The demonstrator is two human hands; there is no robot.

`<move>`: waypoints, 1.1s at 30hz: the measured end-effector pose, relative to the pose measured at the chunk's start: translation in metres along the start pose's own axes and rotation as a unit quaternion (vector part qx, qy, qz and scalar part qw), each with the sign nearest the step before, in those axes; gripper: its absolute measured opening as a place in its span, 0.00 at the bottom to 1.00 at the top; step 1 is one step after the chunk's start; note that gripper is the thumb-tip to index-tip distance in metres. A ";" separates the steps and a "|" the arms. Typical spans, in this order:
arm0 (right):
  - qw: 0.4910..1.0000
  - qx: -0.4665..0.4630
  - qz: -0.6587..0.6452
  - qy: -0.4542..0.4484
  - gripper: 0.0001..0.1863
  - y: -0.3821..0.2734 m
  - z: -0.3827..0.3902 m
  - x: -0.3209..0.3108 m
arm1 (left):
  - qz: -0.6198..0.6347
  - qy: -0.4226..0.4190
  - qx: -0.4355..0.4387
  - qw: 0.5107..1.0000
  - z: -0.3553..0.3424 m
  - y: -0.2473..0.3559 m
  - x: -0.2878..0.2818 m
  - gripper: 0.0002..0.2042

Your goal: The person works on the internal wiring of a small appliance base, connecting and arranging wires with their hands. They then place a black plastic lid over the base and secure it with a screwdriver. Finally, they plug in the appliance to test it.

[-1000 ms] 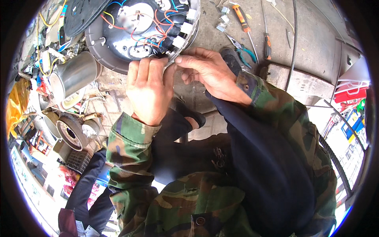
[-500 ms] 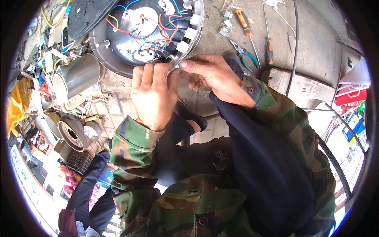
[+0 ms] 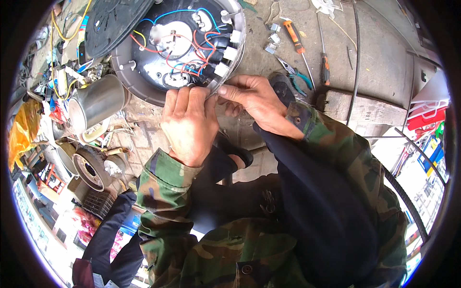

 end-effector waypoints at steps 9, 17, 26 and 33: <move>0.998 0.002 -0.059 -0.006 0.14 0.001 -0.001 0.005 | -0.002 -0.011 -0.003 1.000 -0.002 0.001 0.000 0.11; 0.999 -0.023 -0.042 -0.010 0.12 0.000 -0.005 0.005 | -0.007 -0.015 0.000 1.000 -0.002 0.001 0.003 0.10; 0.998 -0.054 0.014 -0.003 0.12 0.002 -0.012 0.003 | 0.014 -0.024 0.002 1.000 -0.005 -0.003 -0.002 0.10; 0.999 -0.031 0.032 0.014 0.12 -0.002 -0.003 -0.004 | 0.166 -0.058 -0.151 0.973 -0.022 -0.041 -0.024 0.10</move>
Point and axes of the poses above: each hand's wrist, its own z-axis away from the middle knuckle, its own x-axis out of the palm, y = z × x, the point moved 8 cm from there along -z, towards the middle knuckle, and after that the axes turned 7 degrees about -z, right-handed, at the moved point
